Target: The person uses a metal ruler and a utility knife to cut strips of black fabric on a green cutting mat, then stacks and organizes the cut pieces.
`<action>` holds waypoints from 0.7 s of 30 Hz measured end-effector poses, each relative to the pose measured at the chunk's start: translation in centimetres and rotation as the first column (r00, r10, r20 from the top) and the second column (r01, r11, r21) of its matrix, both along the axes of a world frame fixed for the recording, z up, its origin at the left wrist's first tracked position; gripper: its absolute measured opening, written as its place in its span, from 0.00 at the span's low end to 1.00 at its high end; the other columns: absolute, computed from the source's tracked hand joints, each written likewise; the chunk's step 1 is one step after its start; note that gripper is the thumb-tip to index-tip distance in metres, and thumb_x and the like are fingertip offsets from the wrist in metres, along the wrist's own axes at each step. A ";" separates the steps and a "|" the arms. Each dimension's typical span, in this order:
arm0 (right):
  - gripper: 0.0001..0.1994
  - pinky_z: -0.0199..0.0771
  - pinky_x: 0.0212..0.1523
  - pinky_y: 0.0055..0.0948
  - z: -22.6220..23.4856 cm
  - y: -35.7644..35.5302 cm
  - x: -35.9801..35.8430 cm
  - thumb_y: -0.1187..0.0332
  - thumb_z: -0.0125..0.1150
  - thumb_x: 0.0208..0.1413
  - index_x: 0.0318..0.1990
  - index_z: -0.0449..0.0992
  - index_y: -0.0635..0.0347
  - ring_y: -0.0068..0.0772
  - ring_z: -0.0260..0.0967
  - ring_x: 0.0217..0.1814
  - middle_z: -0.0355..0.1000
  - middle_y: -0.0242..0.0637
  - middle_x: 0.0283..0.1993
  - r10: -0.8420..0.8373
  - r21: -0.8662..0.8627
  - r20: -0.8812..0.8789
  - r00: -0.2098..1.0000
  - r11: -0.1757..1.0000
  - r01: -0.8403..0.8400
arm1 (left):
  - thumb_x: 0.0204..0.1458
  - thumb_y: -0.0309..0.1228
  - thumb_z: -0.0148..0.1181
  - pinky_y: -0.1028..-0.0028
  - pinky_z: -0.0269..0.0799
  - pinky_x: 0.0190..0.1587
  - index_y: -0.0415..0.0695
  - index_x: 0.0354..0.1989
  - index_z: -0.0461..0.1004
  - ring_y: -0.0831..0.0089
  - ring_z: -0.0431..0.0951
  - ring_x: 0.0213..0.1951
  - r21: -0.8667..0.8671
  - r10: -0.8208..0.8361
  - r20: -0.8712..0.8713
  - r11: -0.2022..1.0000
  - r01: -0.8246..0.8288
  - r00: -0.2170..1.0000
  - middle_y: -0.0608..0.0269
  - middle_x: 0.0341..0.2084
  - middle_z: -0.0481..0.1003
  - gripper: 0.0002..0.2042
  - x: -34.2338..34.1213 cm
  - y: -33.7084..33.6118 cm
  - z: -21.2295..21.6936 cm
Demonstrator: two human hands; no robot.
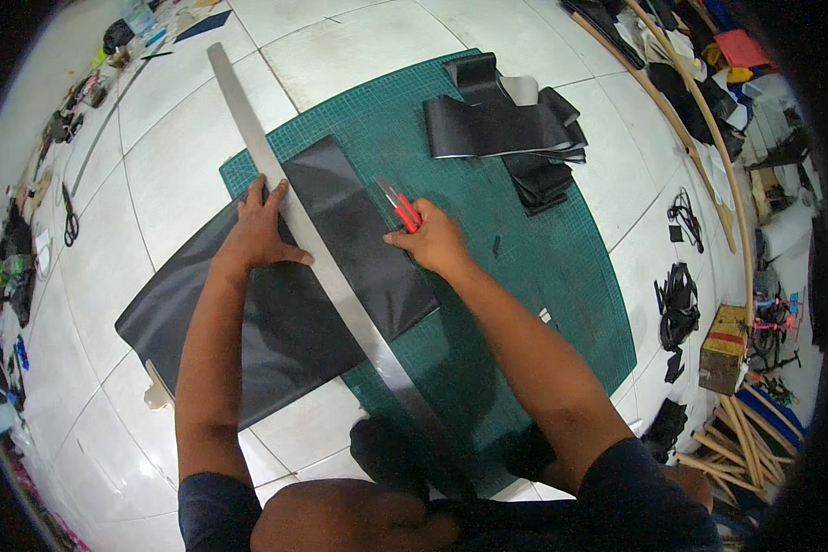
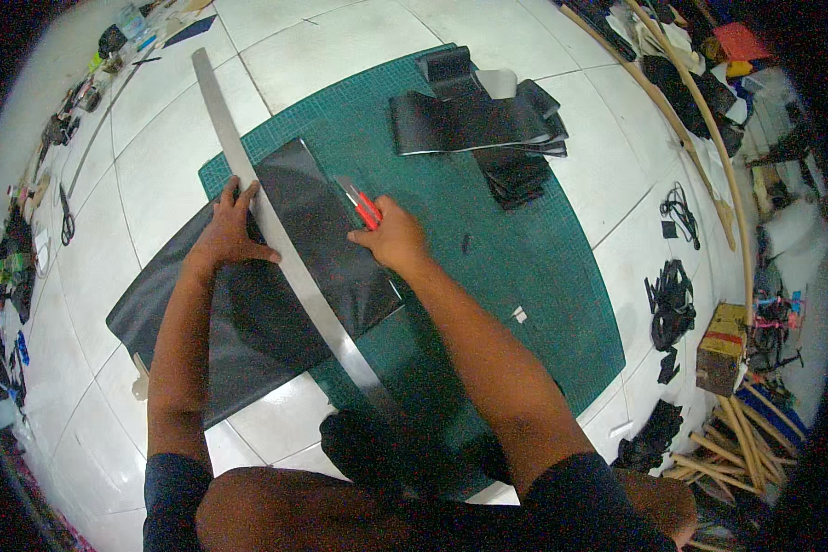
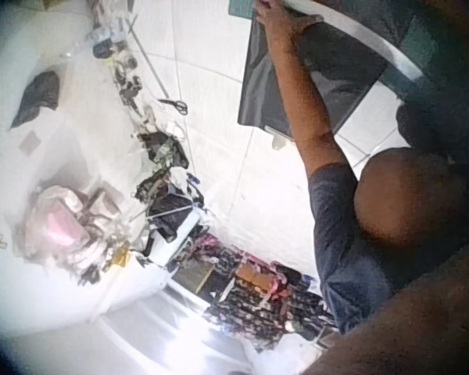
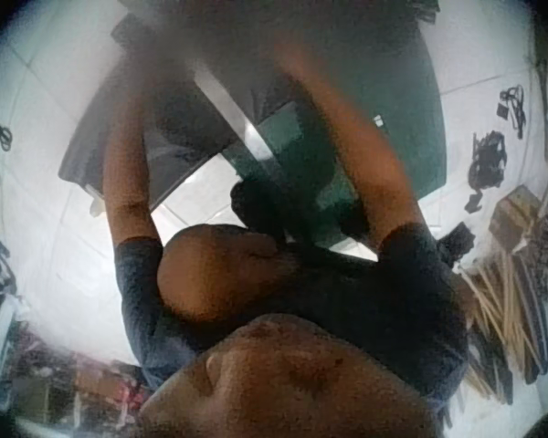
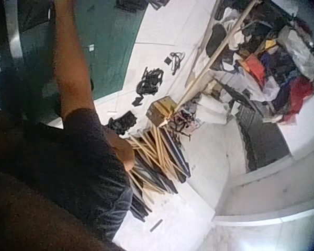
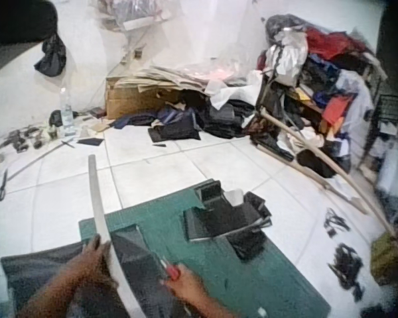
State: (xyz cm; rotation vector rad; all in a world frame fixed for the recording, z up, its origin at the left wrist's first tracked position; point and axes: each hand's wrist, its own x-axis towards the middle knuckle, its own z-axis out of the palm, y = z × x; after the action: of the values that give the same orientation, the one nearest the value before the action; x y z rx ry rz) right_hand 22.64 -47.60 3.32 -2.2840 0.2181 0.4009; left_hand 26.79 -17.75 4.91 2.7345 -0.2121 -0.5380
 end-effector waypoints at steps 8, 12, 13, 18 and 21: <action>0.27 0.72 0.41 0.47 -1.0 -0.5 0.1 0.54 0.80 0.37 0.38 0.72 0.59 0.55 0.75 0.42 0.76 0.50 0.38 0.005 0.027 0.044 0.999 1.000 -0.006 | 0.10 0.48 0.86 0.46 0.49 0.72 0.48 0.73 0.51 0.37 0.47 0.72 -0.021 0.006 -0.002 1.000 -0.006 1.000 0.41 0.73 0.41 0.71 0.2 -0.3 -0.3; 0.23 0.72 0.40 0.36 -1.2 0.0 0.1 0.59 0.80 0.41 0.36 0.72 0.60 0.35 0.74 0.37 0.77 0.40 0.34 0.004 -0.013 0.073 0.997 1.000 -0.003 | 0.08 0.49 0.86 0.46 0.48 0.73 0.47 0.73 0.52 0.37 0.46 0.72 -0.037 -0.005 0.020 0.999 0.006 1.000 0.40 0.73 0.41 0.72 0.1 0.1 -0.4; 0.23 0.72 0.40 0.36 -1.2 -0.1 0.1 0.59 0.80 0.41 0.37 0.72 0.60 0.35 0.74 0.36 0.77 0.40 0.33 0.013 -0.022 0.081 0.997 1.000 -0.011 | 0.08 0.49 0.86 0.46 0.48 0.73 0.47 0.73 0.52 0.37 0.46 0.72 -0.026 -0.005 0.019 1.000 0.006 1.000 0.40 0.73 0.41 0.72 0.1 0.0 -0.3; 0.23 0.72 0.40 0.36 -1.2 -0.1 0.2 0.59 0.80 0.41 0.37 0.72 0.60 0.34 0.73 0.35 0.76 0.40 0.33 -0.012 0.021 0.029 1.000 1.000 0.011 | 0.08 0.50 0.86 0.45 0.49 0.72 0.46 0.73 0.52 0.37 0.47 0.72 -0.005 0.013 -0.012 1.000 -0.013 1.000 0.39 0.72 0.42 0.72 0.0 -0.3 0.1; 0.23 0.72 0.39 0.36 -0.9 0.0 0.1 0.60 0.80 0.41 0.37 0.72 0.60 0.34 0.73 0.35 0.76 0.39 0.32 -0.010 -0.002 0.042 0.999 1.000 0.010 | 0.08 0.50 0.86 0.45 0.49 0.72 0.45 0.72 0.52 0.37 0.47 0.72 -0.035 0.001 0.022 0.999 -0.001 1.000 0.39 0.72 0.42 0.72 -0.1 0.0 -0.3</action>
State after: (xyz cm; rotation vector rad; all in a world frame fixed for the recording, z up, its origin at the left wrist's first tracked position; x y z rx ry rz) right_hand 22.77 -47.56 2.44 -2.2901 0.2089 0.3466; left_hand 26.70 -17.77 4.59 2.7074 -0.2237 -0.4989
